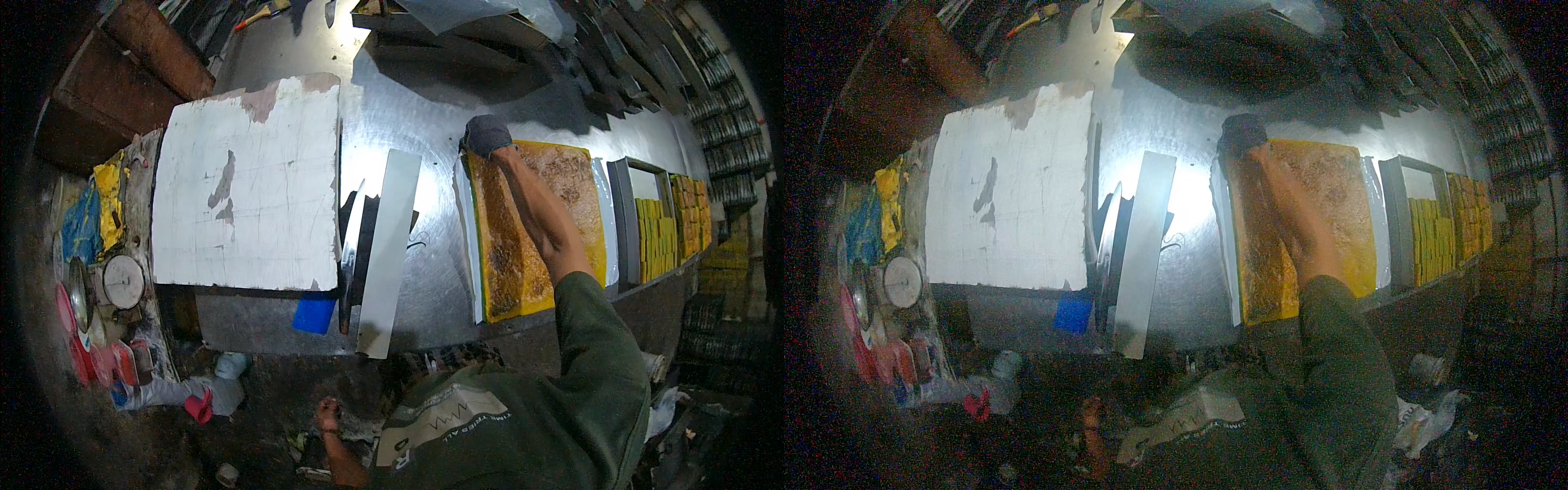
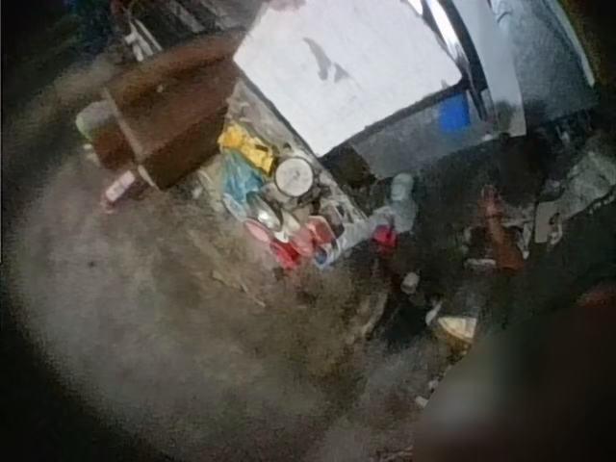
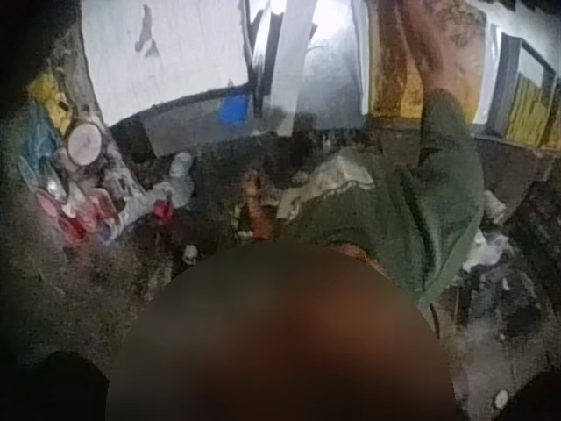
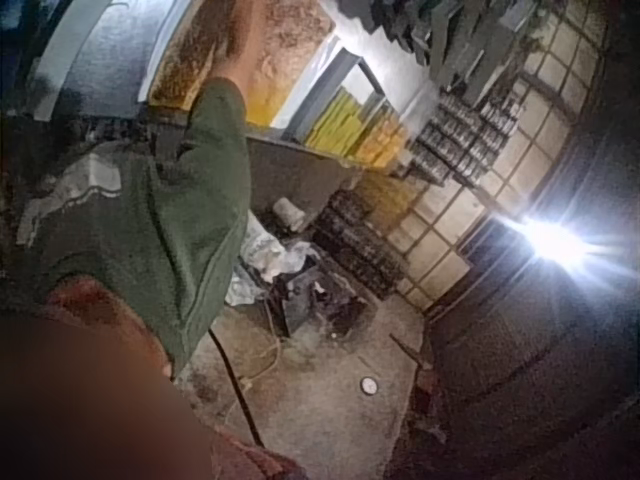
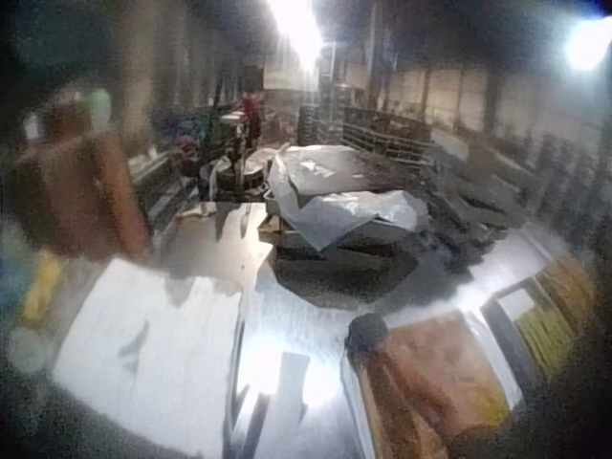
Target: The person uses a knife and a straightedge to cut a large yellow sheet on a metal table. They repeatedly align the straightedge, score the sheet, and separate cut strips, which are stacked to the side.
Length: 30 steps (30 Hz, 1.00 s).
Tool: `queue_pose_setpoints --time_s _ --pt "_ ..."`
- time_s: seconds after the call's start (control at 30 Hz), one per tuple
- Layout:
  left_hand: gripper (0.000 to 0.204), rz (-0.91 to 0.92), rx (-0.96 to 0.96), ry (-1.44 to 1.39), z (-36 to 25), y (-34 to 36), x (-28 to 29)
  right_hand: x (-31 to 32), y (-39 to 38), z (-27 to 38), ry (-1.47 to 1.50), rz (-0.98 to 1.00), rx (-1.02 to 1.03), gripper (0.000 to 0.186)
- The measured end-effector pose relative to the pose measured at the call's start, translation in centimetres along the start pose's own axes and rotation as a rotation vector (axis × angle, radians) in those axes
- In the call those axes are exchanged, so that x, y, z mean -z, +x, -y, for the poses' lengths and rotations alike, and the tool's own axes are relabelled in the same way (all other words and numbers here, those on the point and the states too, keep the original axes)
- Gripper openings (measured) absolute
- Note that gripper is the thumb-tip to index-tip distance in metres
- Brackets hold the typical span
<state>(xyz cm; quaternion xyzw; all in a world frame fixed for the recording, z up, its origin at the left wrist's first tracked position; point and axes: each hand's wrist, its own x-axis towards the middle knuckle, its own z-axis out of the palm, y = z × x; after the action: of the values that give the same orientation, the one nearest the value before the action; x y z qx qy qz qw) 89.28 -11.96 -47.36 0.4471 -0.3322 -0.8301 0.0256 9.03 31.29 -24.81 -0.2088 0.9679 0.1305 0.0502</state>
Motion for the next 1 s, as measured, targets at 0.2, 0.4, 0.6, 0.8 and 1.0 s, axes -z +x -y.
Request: queue_pose_setpoints --time_s 0.2,0.4,0.6,0.8,1.0 --pt "0.020 0.010 0.016 -0.094 0.5 -0.2 0.6 1.5 -1.0 -1.3 0.443 0.058 -0.091 0.035" --pt "0.010 -0.073 0.027 0.290 -0.5 -0.5 0.7 1.8 -3.2 -3.1 0.875 -0.157 -0.397 0.037" --pt "0.015 -0.183 0.097 0.458 -1.0 3.1 -0.4 3.0 -10.3 1.8 1.649 -0.206 -0.456 0.031" --pt "0.022 -0.038 0.007 0.541 -1.6 5.2 -1.2 10.4 -22.7 21.0 1.288 0.057 0.108 0.033" --pt "0.015 -0.121 -0.030 0.547 0.2 1.3 0.2 8.2 -16.7 17.7 1.081 -0.280 -0.018 0.038"
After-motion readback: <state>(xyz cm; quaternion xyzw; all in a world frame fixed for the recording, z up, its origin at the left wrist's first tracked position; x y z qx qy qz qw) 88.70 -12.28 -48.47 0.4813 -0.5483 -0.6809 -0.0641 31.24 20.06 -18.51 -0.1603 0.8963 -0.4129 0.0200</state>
